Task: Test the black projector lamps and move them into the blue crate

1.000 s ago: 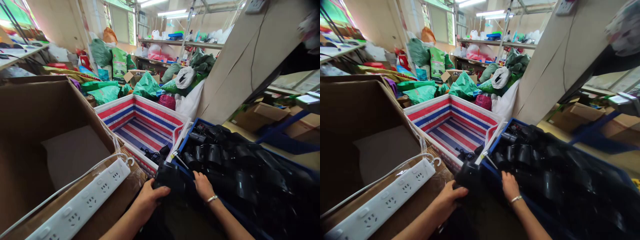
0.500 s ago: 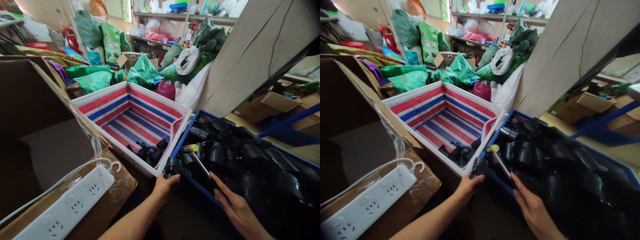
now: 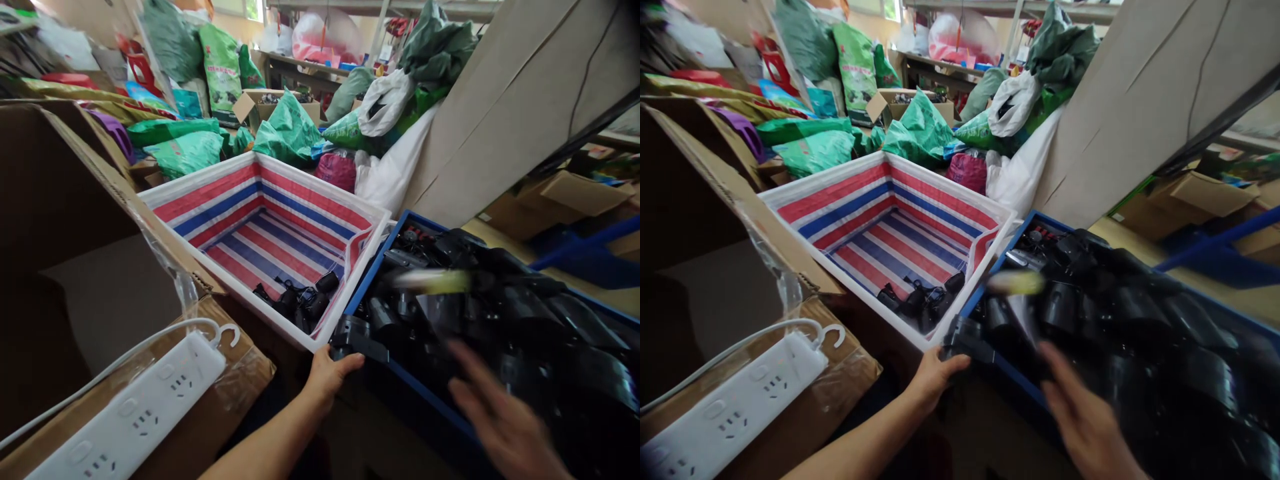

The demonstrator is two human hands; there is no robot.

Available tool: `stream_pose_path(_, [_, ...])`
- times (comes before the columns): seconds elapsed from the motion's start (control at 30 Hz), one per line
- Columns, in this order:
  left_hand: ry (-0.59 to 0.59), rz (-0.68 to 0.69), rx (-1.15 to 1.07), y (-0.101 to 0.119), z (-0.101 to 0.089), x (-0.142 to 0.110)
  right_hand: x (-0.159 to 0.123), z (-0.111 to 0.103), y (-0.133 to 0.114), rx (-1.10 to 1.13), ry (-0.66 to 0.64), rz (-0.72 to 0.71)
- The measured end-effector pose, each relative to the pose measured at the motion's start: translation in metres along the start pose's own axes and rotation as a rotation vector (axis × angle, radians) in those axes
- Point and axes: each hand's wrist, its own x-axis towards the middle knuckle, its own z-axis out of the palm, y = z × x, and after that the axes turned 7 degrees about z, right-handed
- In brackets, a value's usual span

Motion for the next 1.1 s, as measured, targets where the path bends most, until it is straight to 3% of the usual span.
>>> stream_pose_path(0.07, [-0.002, -0.003, -0.013, 0.001, 0.001, 0.001, 0.004, 0.011, 0.008, -0.096, -0.22, 0.004])
stream_pose_path(0.1, [-0.005, -0.004, -0.023, 0.001, 0.001, 0.001, 0.008, 0.013, 0.01, -0.126, -0.261, 0.024])
stream_pose_path(0.23, [-0.038, -0.03, -0.081, 0.005, 0.001, -0.002, 0.018, 0.011, 0.005, -0.157, -0.121, 0.115])
stream_pose_path(0.37, [-0.149, -0.128, -0.207, 0.012, -0.009, -0.015, 0.012, 0.013, 0.004, -0.071, -0.077, 0.146])
stream_pose_path(0.47, [-0.233, -0.195, -0.326, 0.021, -0.022, -0.029, 0.005, 0.031, 0.01, -0.034, -0.057, 0.136])
stream_pose_path(0.63, [-0.405, -0.312, -0.485, 0.035, -0.039, -0.049, 0.011, 0.078, 0.023, -0.049, -0.093, 0.048])
stream_pose_path(0.77, [-0.512, -0.328, -0.57, 0.041, -0.047, -0.058, 0.026, 0.106, 0.032, -0.209, -0.015, -0.11])
stream_pose_path(0.9, [-0.65, -0.314, -0.68, 0.044, -0.055, -0.063, 0.036, 0.116, 0.035, -0.467, 0.07, -0.203])
stream_pose_path(1.1, [-0.644, -0.311, -0.652, 0.055, -0.058, -0.07, 0.033, 0.125, 0.039, -0.636, 0.203, -0.221])
